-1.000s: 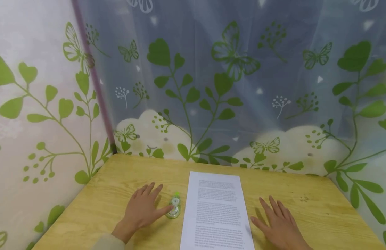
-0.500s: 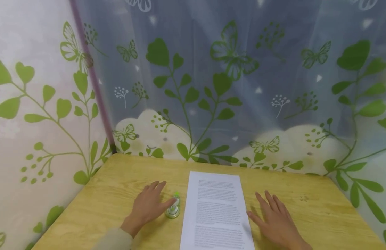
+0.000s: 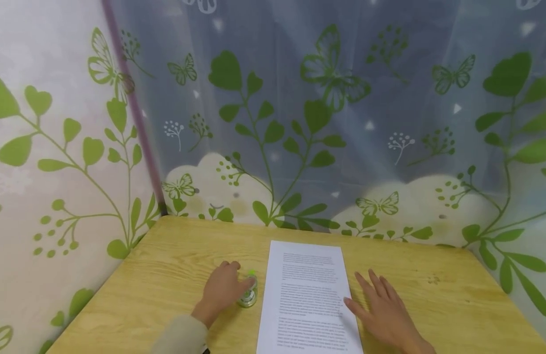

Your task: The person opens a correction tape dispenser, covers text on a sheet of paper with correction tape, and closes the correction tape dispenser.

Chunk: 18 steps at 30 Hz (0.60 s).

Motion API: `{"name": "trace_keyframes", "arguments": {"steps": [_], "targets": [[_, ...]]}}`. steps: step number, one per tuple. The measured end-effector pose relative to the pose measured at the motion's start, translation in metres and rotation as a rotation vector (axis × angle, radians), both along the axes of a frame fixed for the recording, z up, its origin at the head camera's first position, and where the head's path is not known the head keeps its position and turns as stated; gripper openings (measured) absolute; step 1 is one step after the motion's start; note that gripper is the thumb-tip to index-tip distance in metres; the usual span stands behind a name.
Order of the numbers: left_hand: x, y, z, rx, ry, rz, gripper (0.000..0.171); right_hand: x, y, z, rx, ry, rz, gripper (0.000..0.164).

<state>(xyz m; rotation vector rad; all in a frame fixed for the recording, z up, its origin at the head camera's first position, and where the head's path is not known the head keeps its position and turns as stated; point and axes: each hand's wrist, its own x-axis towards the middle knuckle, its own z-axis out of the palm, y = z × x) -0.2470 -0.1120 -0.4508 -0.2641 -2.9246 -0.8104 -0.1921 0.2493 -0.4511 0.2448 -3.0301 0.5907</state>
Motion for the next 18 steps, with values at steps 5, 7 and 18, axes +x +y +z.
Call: {"name": "trace_keyframes", "arguments": {"steps": [5, 7, 18], "targets": [[-0.004, 0.009, -0.002, -0.039, -0.039, 0.040, 0.053, -0.001, 0.000, 0.000, -0.016, -0.020, 0.009, 0.085], [-0.006, 0.015, -0.004, -0.055, -0.055, 0.051, 0.055, 0.000, 0.001, 0.000, -0.015, -0.014, 0.013, 0.084], [-0.009, 0.029, -0.002, -0.115, -0.129, 0.152, 0.043, 0.000, -0.004, -0.005, -0.046, -0.039, 0.024, 0.081]]}}
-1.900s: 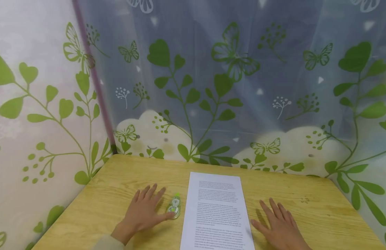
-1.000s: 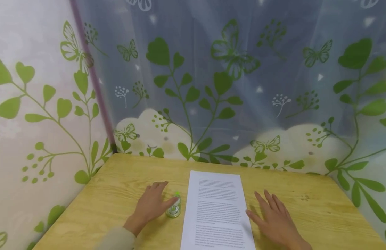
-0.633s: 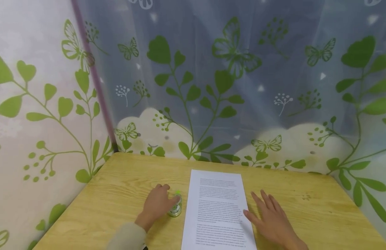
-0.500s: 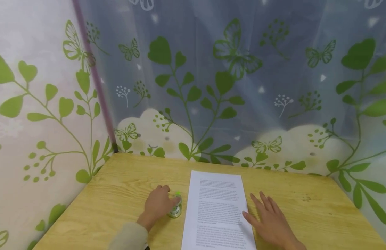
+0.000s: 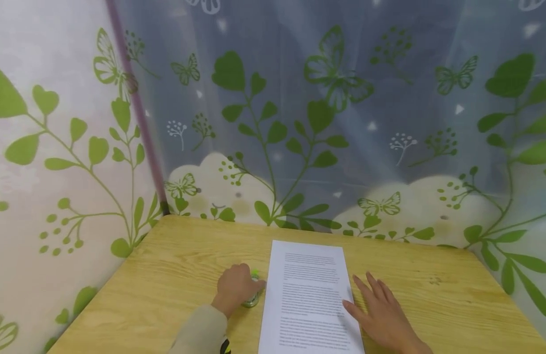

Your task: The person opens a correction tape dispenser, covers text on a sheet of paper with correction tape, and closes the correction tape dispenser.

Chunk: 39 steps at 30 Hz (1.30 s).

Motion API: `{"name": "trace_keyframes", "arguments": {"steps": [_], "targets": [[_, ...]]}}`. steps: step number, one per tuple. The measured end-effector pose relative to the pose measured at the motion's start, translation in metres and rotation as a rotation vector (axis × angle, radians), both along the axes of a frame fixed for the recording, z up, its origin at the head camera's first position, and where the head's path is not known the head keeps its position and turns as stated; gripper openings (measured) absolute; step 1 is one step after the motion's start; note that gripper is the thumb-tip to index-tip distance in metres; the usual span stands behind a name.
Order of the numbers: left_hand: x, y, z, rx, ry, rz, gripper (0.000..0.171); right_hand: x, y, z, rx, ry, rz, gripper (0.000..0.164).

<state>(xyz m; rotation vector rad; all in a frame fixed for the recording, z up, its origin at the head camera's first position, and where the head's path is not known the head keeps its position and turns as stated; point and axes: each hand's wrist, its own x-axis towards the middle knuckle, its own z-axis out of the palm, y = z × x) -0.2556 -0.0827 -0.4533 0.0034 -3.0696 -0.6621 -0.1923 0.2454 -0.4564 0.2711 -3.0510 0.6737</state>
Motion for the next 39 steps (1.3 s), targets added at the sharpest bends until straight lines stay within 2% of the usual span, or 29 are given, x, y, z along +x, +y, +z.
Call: {"name": "trace_keyframes", "arguments": {"steps": [8, 16, 26, 31, 34, 39], "targets": [[-0.006, 0.002, 0.003, 0.007, 0.001, -0.007, 0.037, -0.002, 0.001, -0.001, -0.001, -0.014, -0.012, 0.085], [-0.006, 0.000, 0.004, 0.007, -0.028, 0.004, 0.029, 0.000, 0.003, -0.003, -0.024, 0.005, 0.006, 0.079], [-0.009, -0.005, 0.003, 0.024, -0.005, 0.004, 0.032, -0.002, 0.007, 0.003, -0.037, 0.004, 0.008, 0.076], [-0.014, -0.011, 0.009, 0.116, -0.005, 0.003, 0.044, -0.005, 0.006, 0.007, -0.063, 0.025, 0.009, 0.074], [-0.015, -0.013, 0.009, 0.199, -0.005, -0.005, 0.053, -0.004, 0.003, 0.009, -0.106, 0.005, 0.001, 0.072], [-0.016, -0.013, 0.013, 0.390, 0.015, -0.008, 0.054, -0.002, -0.001, 0.011, -0.167, -0.016, -0.024, 0.071]]}}
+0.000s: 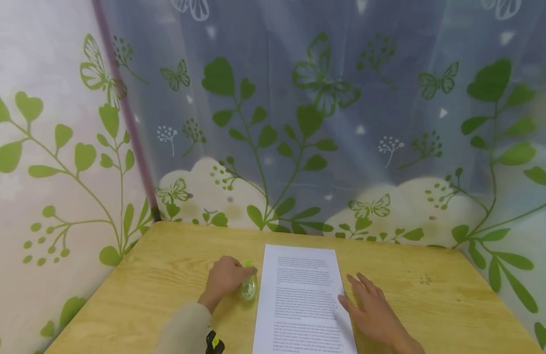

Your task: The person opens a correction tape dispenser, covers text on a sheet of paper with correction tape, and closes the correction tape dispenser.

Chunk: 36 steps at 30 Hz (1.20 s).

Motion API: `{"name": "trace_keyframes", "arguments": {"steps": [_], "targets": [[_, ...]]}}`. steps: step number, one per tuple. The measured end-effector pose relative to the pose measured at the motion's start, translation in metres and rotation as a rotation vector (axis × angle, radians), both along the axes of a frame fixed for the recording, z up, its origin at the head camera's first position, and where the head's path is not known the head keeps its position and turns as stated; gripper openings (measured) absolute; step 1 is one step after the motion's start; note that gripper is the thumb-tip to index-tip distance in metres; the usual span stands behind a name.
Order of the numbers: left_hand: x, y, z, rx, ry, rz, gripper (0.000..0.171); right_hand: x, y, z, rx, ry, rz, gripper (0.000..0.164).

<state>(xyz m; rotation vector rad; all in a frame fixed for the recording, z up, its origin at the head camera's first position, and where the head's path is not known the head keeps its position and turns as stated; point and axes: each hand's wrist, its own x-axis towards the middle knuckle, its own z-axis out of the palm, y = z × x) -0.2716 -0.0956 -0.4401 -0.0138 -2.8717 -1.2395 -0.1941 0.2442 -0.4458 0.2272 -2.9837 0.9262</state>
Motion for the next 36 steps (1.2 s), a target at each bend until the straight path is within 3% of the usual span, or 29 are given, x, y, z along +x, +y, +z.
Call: {"name": "trace_keyframes", "arguments": {"steps": [6, 12, 22, 28, 36], "targets": [[0.002, 0.007, 0.007, 0.364, -0.077, 0.051, 0.034, -0.002, -0.003, 0.003, -0.044, -0.015, -0.030, 0.079], [0.003, 0.020, 0.006, 0.666, -0.162, 0.076, 0.039, -0.002, -0.003, 0.005, -0.129, -0.026, -0.022, 0.074], [0.015, 0.043, 0.007, 1.009, -0.304, 0.061, 0.049, -0.002, -0.016, 0.004, -0.265, -0.020, -0.058, 0.077], [0.025, 0.052, 0.005, 1.245, -0.384, 0.019, 0.050, -0.003, -0.028, 0.000, -0.345, 0.021, -0.075, 0.068], [0.040, 0.073, 0.004, 1.424, -0.426, 0.039, 0.053, -0.002, -0.049, 0.002, -0.391, 0.016, -0.161, 0.065]]}}
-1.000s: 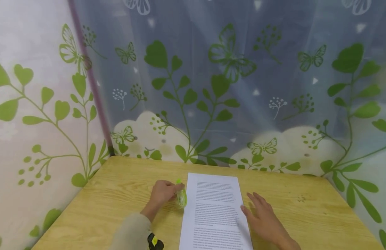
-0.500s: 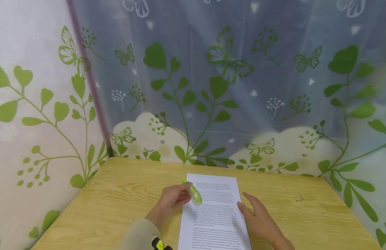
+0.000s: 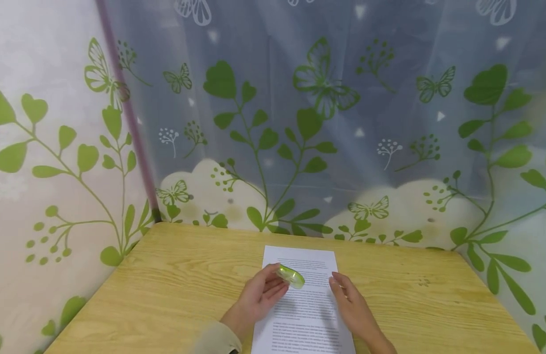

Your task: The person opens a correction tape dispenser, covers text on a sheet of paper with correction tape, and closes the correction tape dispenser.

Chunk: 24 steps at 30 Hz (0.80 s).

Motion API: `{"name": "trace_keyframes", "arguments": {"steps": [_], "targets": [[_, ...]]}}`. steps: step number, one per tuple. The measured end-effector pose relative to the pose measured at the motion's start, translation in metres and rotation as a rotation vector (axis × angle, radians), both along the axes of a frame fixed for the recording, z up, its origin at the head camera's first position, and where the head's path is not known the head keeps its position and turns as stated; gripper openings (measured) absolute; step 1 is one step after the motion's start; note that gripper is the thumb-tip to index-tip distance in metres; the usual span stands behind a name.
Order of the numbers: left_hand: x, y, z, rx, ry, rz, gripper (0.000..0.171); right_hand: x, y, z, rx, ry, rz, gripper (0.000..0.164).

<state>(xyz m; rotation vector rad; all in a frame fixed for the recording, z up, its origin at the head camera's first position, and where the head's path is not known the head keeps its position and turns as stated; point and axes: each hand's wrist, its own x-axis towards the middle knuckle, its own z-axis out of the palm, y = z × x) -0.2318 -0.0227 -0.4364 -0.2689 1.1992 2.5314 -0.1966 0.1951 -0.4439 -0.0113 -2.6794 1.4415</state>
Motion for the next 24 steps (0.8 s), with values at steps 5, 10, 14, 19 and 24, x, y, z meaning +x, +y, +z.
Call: {"name": "trace_keyframes", "arguments": {"steps": [5, 10, 14, 19, 24], "targets": [[0.005, 0.014, -0.002, 0.076, -0.065, 0.049, 0.054, 0.001, -0.013, -0.001, -0.078, -0.011, -0.041, 0.063], [0.009, 0.025, -0.007, 0.117, -0.095, 0.068, 0.048, 0.000, -0.026, -0.003, -0.260, -0.020, -0.066, 0.063], [0.013, 0.032, -0.010, 0.120, -0.109, 0.060, 0.053, -0.002, -0.034, -0.005, -0.361, 0.011, -0.066, 0.062], [0.018, 0.040, -0.010, 0.112, -0.110, 0.056, 0.060, -0.005, -0.039, -0.008, -0.388, 0.022, -0.089, 0.059], [0.019, 0.044, -0.009, 0.111, -0.112, 0.068, 0.060, -0.006, -0.044, -0.008, -0.385, 0.026, -0.110, 0.056]]}}
